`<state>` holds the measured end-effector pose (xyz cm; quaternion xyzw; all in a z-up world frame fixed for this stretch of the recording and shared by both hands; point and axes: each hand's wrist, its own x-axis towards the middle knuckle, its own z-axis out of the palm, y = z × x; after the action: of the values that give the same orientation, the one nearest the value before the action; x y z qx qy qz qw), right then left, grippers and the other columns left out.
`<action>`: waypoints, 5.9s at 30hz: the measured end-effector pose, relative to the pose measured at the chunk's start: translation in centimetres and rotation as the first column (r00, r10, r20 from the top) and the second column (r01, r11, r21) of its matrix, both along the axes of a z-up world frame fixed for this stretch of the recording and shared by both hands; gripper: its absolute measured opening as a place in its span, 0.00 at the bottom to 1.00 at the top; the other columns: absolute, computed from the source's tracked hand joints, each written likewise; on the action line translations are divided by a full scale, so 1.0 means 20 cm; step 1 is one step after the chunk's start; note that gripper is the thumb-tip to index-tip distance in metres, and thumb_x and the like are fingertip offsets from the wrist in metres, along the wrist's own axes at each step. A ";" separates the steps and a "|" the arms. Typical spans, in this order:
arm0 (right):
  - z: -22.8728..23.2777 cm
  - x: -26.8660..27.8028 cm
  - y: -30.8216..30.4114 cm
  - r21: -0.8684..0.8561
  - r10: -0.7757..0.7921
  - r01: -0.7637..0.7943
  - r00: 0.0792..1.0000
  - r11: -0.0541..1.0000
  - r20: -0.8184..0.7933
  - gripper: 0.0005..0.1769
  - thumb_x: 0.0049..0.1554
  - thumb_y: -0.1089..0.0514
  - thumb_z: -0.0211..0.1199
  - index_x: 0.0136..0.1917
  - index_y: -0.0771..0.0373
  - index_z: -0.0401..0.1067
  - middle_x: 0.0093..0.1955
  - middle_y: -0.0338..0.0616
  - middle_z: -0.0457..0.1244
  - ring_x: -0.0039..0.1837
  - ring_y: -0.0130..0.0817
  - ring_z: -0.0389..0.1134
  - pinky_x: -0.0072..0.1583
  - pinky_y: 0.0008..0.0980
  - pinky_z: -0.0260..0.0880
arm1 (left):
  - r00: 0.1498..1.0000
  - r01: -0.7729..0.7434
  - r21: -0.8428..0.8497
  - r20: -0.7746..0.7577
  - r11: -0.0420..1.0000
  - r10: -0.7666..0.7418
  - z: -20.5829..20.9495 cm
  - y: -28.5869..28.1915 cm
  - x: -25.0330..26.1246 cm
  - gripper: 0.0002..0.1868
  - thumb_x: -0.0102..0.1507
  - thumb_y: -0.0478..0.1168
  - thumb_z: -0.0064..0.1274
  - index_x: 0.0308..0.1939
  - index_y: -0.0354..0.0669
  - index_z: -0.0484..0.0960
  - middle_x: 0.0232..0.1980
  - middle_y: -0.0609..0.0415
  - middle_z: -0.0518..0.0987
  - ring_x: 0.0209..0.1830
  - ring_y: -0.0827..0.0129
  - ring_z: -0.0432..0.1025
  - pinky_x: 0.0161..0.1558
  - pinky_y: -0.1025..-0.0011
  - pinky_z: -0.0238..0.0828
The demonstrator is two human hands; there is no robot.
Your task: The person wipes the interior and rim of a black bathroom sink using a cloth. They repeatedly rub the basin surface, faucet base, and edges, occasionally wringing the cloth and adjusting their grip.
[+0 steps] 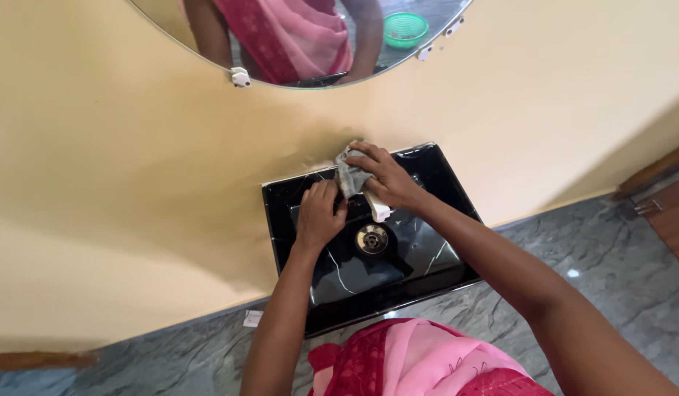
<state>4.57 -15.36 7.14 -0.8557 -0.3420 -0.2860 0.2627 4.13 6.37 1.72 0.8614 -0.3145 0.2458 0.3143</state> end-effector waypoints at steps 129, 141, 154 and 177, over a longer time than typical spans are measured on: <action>0.16 -0.79 -0.68 0.149 -0.076 0.099 0.985 0.984 -0.153 0.19 0.41 0.60 0.72 0.48 0.58 0.73 0.48 0.43 0.66 0.57 0.43 0.69 0.65 0.44 0.61 | 0.765 0.365 -0.628 -0.218 0.687 -0.606 0.51 -0.51 -0.66 0.17 0.59 0.24 0.55 0.29 0.39 0.61 0.64 0.43 0.79 0.59 0.62 0.78 0.57 0.65 0.78; 0.11 -1.10 -0.91 -0.497 -0.454 0.156 0.692 0.854 -0.562 0.28 0.56 0.40 0.58 0.65 0.52 0.74 0.62 0.42 0.68 0.69 0.40 0.65 0.69 0.44 0.58 | 0.882 0.183 0.076 -0.452 0.980 -0.130 0.07 -0.42 -0.71 0.21 0.63 0.40 0.56 0.58 0.37 0.79 0.62 0.42 0.79 0.61 0.49 0.73 0.62 0.58 0.68; -0.38 -0.59 -0.89 -0.616 -0.436 0.107 0.800 0.780 -0.412 0.24 0.58 0.50 0.54 0.67 0.53 0.72 0.78 0.33 0.55 0.84 0.39 0.41 0.75 0.60 0.45 | 0.615 0.528 0.405 -0.788 0.746 -0.007 -0.41 -1.12 -0.47 0.51 0.69 0.64 0.37 0.78 0.23 0.41 0.83 0.31 0.37 0.84 0.41 0.27 0.79 0.51 0.27; -0.56 -0.19 -0.65 -0.890 -0.518 0.217 0.855 0.400 -0.024 0.36 0.64 0.49 0.45 0.79 0.70 0.53 0.83 0.55 0.48 0.85 0.50 0.37 0.80 0.51 0.29 | 0.859 0.268 0.571 -0.506 0.776 0.075 -0.46 -1.01 -0.07 0.57 0.51 0.48 0.64 0.77 0.29 0.50 0.82 0.38 0.50 0.84 0.45 0.39 0.79 0.56 0.36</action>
<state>0.71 -28.28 -3.99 -0.9550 -0.1941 0.0056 -0.2241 2.82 -13.91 -7.50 0.9312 -0.3303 -0.1219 0.0947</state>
